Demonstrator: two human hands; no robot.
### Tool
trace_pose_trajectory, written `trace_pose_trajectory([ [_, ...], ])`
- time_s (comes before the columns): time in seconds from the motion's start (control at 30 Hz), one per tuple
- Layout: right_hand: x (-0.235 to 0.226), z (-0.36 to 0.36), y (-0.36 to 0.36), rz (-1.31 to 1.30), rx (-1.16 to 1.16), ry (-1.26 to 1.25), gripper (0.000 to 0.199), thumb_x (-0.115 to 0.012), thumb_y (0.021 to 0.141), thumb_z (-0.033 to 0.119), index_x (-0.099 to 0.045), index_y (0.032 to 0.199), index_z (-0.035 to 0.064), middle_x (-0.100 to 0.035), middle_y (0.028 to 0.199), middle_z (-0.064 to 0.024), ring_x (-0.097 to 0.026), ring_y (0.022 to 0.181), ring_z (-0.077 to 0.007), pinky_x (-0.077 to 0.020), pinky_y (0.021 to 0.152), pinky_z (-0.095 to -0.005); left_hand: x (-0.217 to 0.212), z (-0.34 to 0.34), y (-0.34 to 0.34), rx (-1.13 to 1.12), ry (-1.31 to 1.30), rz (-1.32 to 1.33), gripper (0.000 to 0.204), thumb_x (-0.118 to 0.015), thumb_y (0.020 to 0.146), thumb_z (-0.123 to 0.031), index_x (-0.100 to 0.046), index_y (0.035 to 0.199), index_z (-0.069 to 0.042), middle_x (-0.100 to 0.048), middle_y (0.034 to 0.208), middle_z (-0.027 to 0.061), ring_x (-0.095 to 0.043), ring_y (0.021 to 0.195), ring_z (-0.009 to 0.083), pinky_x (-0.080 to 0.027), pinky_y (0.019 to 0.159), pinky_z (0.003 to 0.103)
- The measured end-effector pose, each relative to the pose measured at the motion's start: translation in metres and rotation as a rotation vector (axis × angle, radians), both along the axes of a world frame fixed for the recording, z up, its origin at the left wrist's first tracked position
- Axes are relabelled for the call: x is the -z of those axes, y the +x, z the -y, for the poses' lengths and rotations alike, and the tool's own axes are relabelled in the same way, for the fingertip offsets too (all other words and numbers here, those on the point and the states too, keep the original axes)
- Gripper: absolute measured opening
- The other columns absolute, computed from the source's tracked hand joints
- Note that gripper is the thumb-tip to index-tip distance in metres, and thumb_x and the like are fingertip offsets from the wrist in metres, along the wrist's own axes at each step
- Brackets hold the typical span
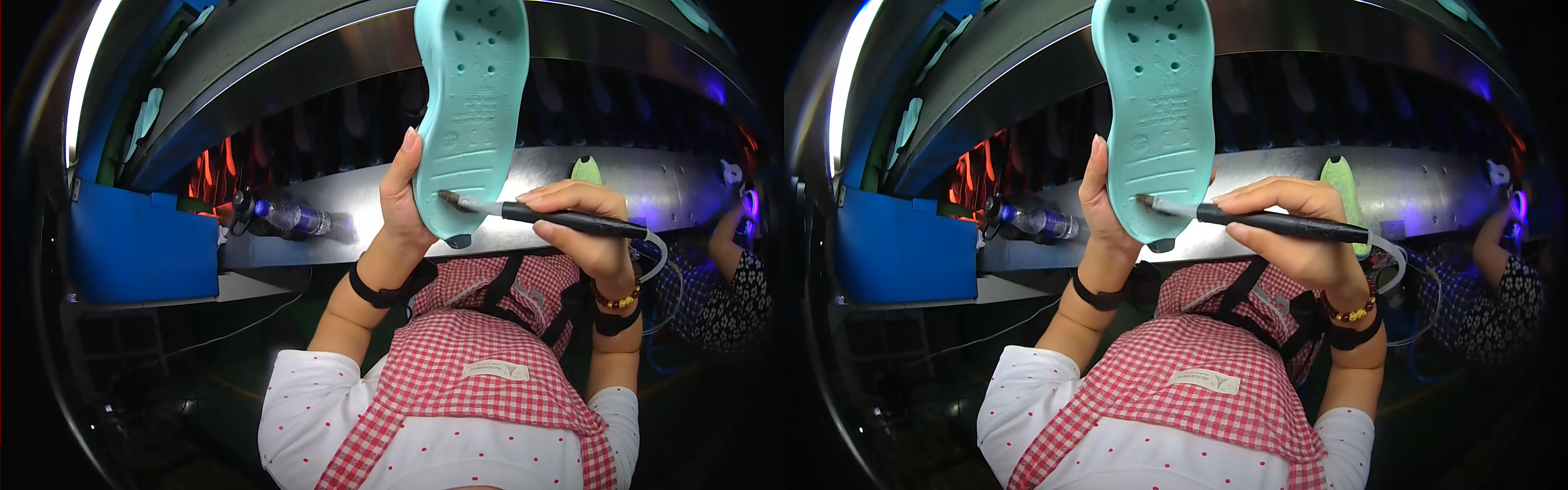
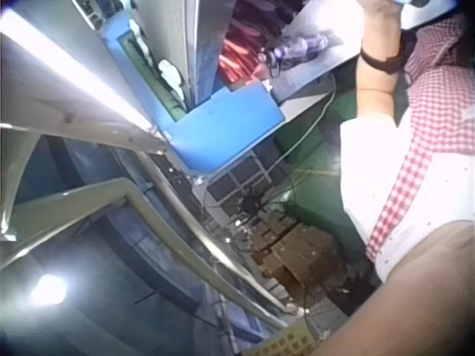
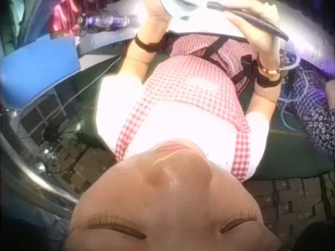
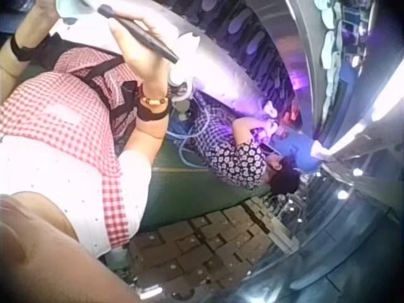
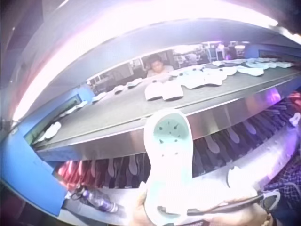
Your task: Applying glue to the interior of turquoise shoe soles using a brush.
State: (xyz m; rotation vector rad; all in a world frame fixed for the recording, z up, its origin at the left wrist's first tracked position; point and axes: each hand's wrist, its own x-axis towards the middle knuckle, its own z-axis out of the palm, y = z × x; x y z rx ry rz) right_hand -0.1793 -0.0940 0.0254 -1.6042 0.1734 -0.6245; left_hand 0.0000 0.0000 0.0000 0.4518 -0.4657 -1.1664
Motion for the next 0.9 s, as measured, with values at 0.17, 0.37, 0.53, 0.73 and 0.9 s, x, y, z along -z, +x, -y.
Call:
trace_pose_trajectory([
  [0.17, -0.002, 0.0, -0.002, 0.025, -0.006, -0.21, 0.017, -0.063, 0.068, -0.003, -0.062, 0.084, -0.0023, -0.062, 0.087, -0.0138, -0.062, 0.08, -0.0198, -0.0486, 0.073, -0.0283, -0.004, 0.003, 0.003, 0.059, 0.054, 0.049, 0.05, -0.034, 0.088, -0.04, -0.039, 0.121, -0.002, -0.054, 0.108, 0.0145, -0.057, 0.094, 0.0227, -0.047, 0.082, 0.035],
  [0.37, -0.004, -0.015, -0.007, 0.002, -0.274, -0.359, 0.018, -0.068, 0.064, -0.001, -0.062, 0.082, 0.0006, -0.064, 0.082, -0.0131, -0.063, 0.08, -0.0238, -0.0497, 0.071, -0.0297, -0.014, 0.007, 0.016, 0.318, 0.006, -0.102, 0.047, -0.034, 0.089, -0.036, -0.046, 0.115, 0.001, -0.053, 0.11, 0.0191, -0.056, 0.097, 0.0266, -0.046, 0.084, 0.038],
  [0.53, -0.002, 0.002, -0.007, -0.039, -0.22, -0.483, 0.017, -0.064, 0.068, 0.002, -0.063, 0.085, 0.0026, -0.064, 0.085, -0.0109, -0.062, 0.079, -0.0239, -0.0492, 0.07, -0.0301, -0.024, 0.004, 0.012, 0.512, 0.383, 0.144, 0.042, -0.048, 0.084, -0.024, -0.046, 0.114, 0.004, -0.055, 0.105, 0.0173, -0.059, 0.087, 0.0222, -0.047, 0.08, 0.031],
  [0.73, -0.005, 0.009, -0.013, -0.11, -0.345, -0.616, 0.021, -0.062, 0.065, 0.002, -0.062, 0.086, 0.005, -0.063, 0.089, -0.0095, -0.062, 0.081, -0.0237, -0.0488, 0.07, -0.0296, -0.018, -0.003, 0.015, 0.632, 0.532, 0.287, 0.046, -0.05, 0.083, -0.024, -0.043, 0.118, 0.005, -0.053, 0.109, 0.0175, -0.057, 0.092, 0.021, -0.047, 0.08, 0.029],
  [0.9, -0.023, 0.016, -0.014, -0.235, -0.448, -0.897, 0.022, -0.062, 0.066, -0.001, -0.062, 0.087, 0.0054, -0.064, 0.089, -0.0089, -0.062, 0.081, -0.0228, -0.0506, 0.068, -0.0298, -0.012, 0.0, 0.023, 0.644, 0.642, 0.443, 0.045, -0.052, 0.083, -0.024, -0.045, 0.117, 0.005, -0.053, 0.109, 0.0175, -0.057, 0.092, 0.0201, -0.048, 0.078, 0.029],
])
